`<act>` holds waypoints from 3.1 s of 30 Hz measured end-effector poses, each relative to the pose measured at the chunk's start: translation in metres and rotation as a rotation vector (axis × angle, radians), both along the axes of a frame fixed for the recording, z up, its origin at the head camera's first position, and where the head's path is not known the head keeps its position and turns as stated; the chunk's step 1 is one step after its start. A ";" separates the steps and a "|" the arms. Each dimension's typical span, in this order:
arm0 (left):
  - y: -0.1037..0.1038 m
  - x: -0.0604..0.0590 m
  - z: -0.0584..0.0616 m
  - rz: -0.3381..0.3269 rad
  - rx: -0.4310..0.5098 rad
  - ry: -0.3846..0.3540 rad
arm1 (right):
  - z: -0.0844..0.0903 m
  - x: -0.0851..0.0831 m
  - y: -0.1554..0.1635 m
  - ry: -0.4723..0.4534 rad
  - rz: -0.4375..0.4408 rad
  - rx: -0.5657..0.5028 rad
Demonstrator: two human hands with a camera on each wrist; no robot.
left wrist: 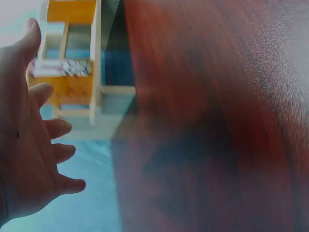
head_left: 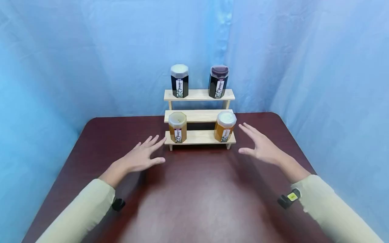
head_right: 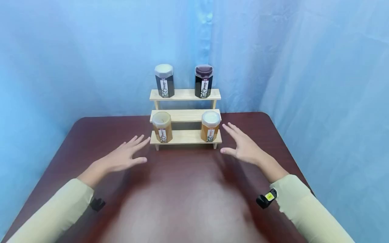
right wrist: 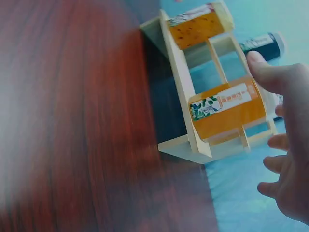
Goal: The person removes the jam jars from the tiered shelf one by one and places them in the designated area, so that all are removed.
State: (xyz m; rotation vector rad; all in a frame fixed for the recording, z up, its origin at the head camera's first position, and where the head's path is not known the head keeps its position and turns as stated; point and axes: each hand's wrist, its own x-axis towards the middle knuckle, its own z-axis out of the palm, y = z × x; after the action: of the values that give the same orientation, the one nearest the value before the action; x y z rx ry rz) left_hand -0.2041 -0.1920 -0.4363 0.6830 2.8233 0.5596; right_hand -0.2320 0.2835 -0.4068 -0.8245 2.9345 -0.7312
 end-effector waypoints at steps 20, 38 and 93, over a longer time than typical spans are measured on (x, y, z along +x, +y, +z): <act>0.025 -0.076 -0.060 0.223 0.699 -0.189 | -0.040 -0.050 -0.025 -0.219 -0.109 -0.765; 0.024 -0.073 -0.082 0.196 0.670 -0.141 | -0.053 -0.046 -0.052 -0.155 -0.151 -0.880; 0.032 -0.074 -0.086 0.240 0.816 -0.158 | -0.063 -0.063 -0.064 -0.113 -0.300 -0.672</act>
State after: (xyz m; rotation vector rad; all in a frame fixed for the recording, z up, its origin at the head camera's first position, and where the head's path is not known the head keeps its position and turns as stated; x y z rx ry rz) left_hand -0.2780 -0.1604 -0.5222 0.3665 2.4715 1.7593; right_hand -0.2950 0.2199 -0.4696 -0.3149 2.7349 -1.7694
